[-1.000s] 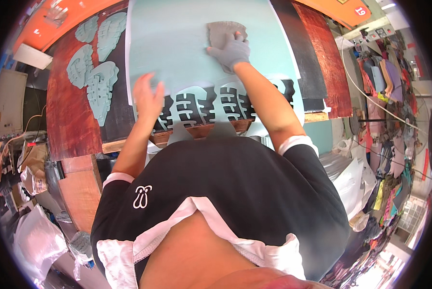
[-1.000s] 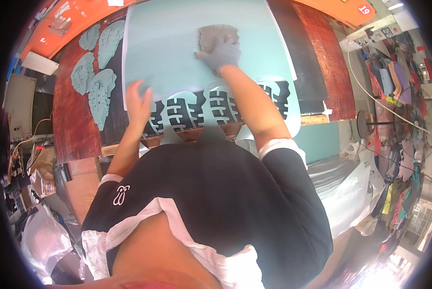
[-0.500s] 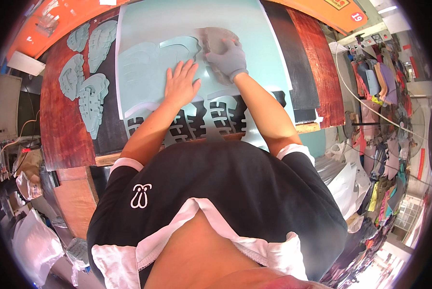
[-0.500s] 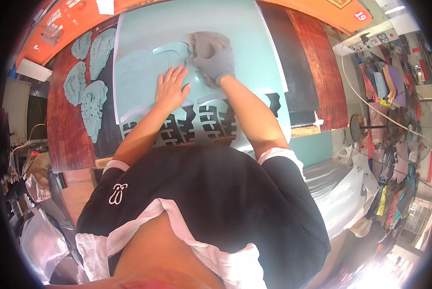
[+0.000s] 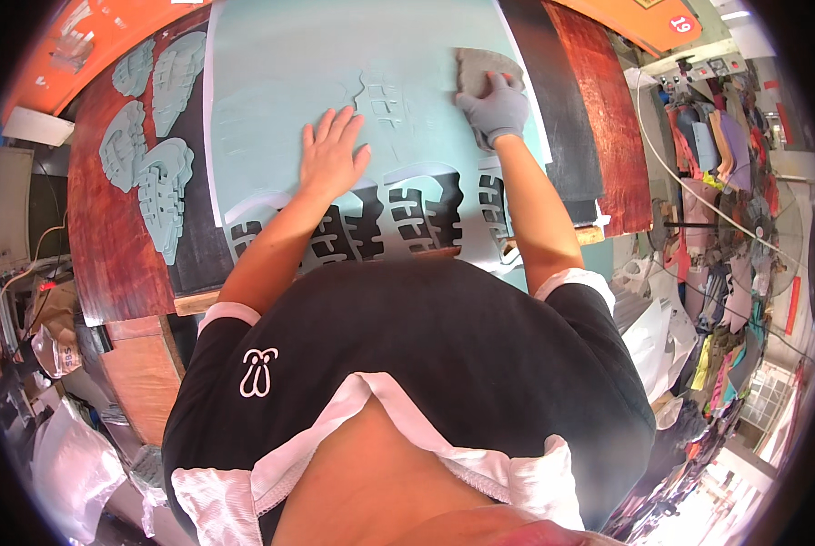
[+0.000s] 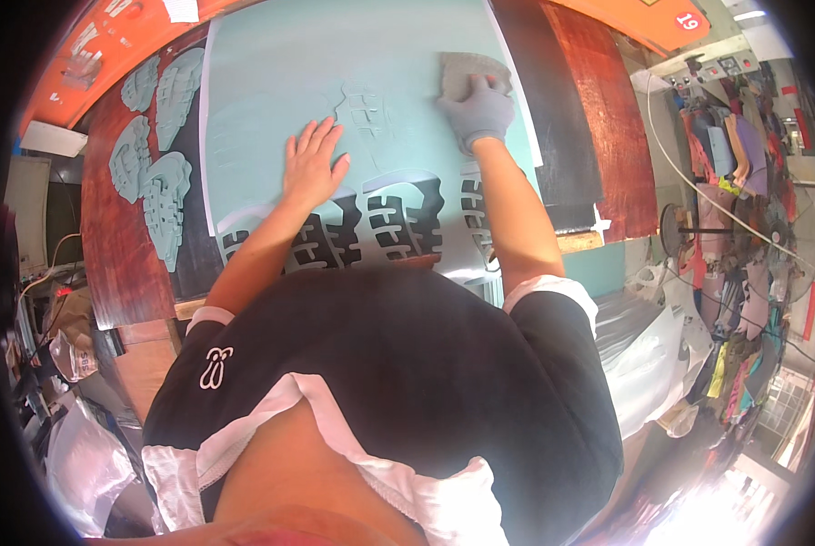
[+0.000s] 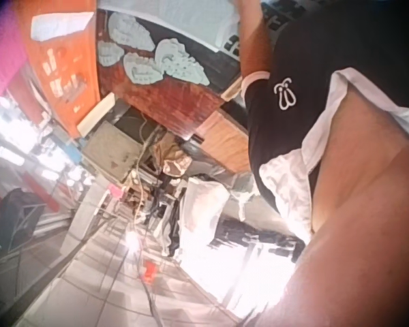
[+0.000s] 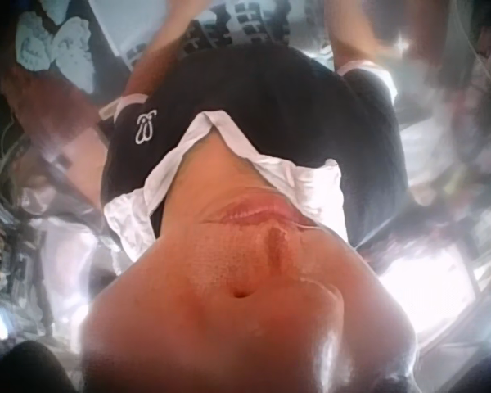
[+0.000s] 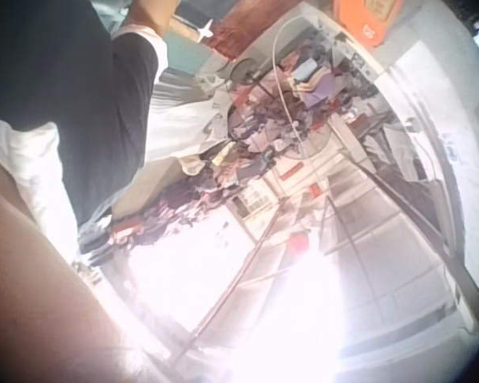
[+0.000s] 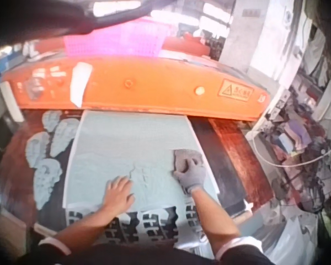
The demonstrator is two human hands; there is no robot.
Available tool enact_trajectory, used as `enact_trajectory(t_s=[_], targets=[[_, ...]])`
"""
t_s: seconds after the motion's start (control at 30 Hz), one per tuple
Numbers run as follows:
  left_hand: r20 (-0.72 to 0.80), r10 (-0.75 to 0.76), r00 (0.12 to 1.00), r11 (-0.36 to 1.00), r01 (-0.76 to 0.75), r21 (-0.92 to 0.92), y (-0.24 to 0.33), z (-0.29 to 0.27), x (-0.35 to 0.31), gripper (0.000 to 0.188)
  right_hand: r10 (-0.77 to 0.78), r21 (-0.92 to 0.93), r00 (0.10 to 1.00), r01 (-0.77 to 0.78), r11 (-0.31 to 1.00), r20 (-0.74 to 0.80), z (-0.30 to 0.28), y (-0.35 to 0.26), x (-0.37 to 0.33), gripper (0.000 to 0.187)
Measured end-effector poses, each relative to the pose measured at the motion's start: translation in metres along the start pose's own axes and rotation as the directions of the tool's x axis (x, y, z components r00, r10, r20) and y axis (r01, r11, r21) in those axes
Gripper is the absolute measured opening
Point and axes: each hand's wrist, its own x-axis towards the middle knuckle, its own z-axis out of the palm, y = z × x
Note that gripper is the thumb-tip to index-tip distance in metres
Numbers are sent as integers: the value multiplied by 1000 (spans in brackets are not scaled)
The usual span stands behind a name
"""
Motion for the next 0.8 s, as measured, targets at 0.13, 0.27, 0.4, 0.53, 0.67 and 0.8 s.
enact_trajectory(t_s=[0.13, 0.27, 0.4, 0.53, 0.67, 0.8], targets=[[29, 10, 1000, 1000, -11, 17, -1, -1, 0, 51, -15, -30, 997, 13, 999, -73, 2, -1, -2, 80], [58, -6, 998, 1000, 5, 23, -1, -4, 2, 51, 42, 87, 998, -39, 995, -37, -3, -9, -4, 78], [66, -12, 998, 1000, 12, 12, -2, -7, 5, 50, -16, 1, 999, 16, 1000, -38, -3, -20, -10, 80], [38, -3, 999, 1000, 3, 2, -3, -6, 9, 49, -4, -53, 1000, 4, 999, 0, 0, -22, -11, 80], [5, 24, 1000, 999, -24, 26, -5, -3, 9, 49, -68, 11, 997, 69, 998, -48, 6, -5, -4, 79], [-36, 45, 998, 998, -44, 33, -7, -2, 10, 49, 26, 519, 997, 18, 854, -79, 4, 44, 0, 75]])
